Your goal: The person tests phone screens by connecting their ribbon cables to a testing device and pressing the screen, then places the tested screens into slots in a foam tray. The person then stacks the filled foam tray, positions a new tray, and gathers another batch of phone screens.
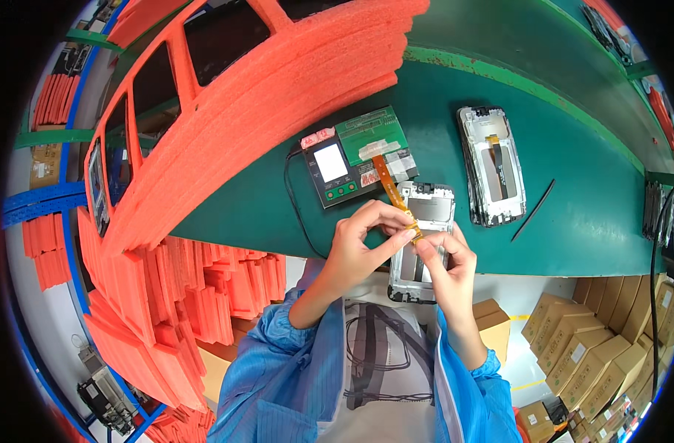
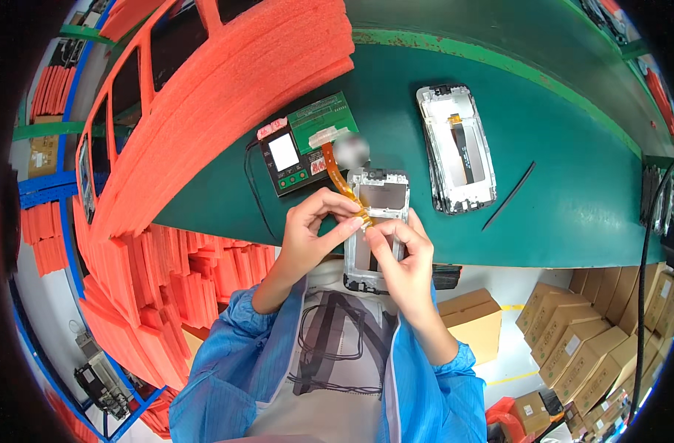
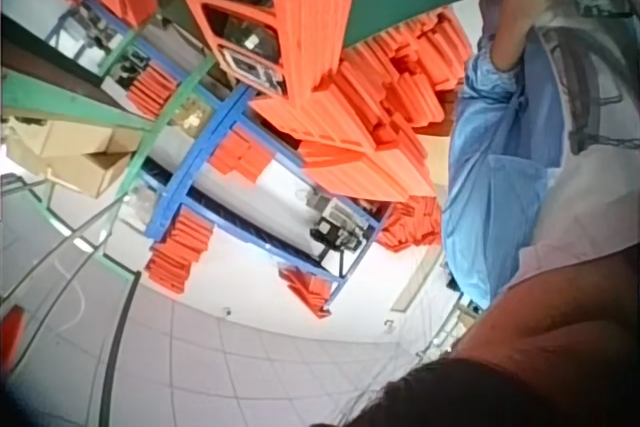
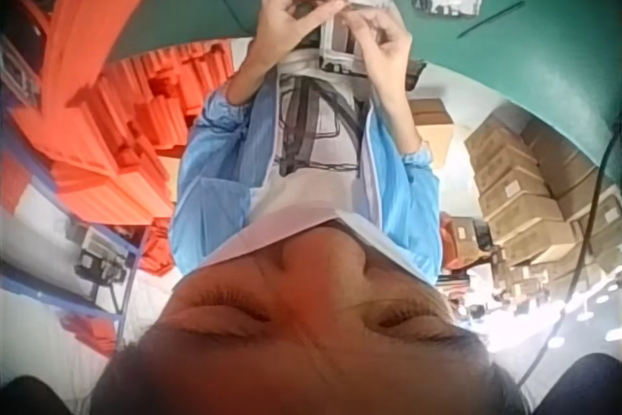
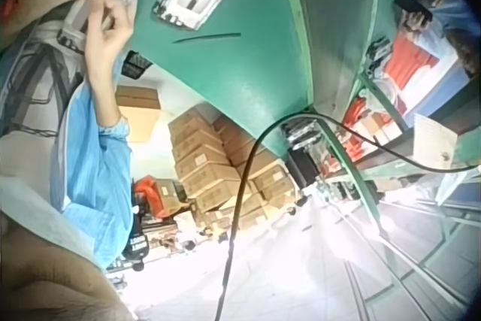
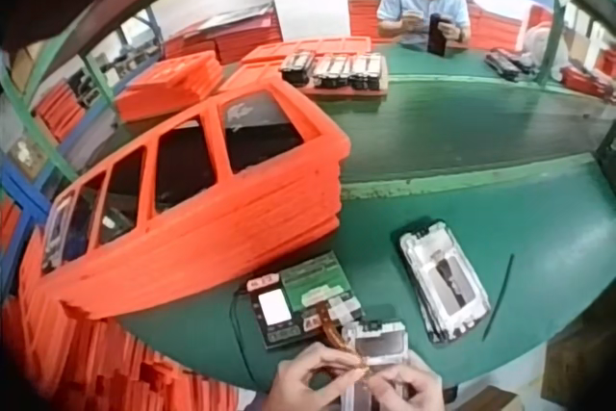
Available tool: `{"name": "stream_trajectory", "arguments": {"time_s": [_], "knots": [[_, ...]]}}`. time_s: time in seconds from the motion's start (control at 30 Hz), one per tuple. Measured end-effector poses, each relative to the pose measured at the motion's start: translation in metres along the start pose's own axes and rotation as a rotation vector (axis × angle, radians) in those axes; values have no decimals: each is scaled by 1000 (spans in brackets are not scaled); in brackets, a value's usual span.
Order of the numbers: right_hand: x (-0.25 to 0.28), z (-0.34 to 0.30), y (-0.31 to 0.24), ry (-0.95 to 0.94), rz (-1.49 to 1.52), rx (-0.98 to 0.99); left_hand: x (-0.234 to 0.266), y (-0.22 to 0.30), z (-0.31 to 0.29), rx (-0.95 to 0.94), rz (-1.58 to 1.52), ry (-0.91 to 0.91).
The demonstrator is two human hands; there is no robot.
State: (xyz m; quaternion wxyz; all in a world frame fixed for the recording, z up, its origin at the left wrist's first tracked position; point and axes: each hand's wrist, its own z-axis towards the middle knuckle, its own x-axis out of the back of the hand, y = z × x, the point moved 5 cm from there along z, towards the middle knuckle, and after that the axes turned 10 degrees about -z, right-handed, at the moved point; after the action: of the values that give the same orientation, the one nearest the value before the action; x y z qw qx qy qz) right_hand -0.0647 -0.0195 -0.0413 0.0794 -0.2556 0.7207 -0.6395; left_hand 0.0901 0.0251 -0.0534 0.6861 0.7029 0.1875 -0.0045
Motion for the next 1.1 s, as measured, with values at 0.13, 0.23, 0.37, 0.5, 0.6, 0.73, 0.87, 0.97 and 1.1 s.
{"name": "stream_trajectory", "arguments": {"time_s": [0.13, 0.23, 0.37, 0.5, 0.6, 0.73, 0.87, 0.97, 1.1], "knots": [[-1, 1, -1, -3, -16, 15, 2, 1, 1, -17, 61, -47], [-1, 1, 0, -5, -35, 11, 1, 2, 1, -14, 44, -46], [0, 1, -2, -11, -53, 20, 2, 0, 1, -11, -16, -41], [1, 1, -3, -10, -49, 51, 2, 0, 1, 4, -34, -43], [1, 1, -1, -15, -49, 33, 3, -1, 1, -9, -9, -50], [1, 2, 0, -21, -64, 54, 3, -2, 0, -16, 6, -46], [0, 0, -3, 21, -14, 12, 3, -3, -1, -22, 30, -47], [-1, -1, -4, 79, -14, 25, 2, -1, 0, -15, 26, -32], [0, -2, -2, 71, -44, 5, 2, 0, 1, -12, 52, -51]]}}
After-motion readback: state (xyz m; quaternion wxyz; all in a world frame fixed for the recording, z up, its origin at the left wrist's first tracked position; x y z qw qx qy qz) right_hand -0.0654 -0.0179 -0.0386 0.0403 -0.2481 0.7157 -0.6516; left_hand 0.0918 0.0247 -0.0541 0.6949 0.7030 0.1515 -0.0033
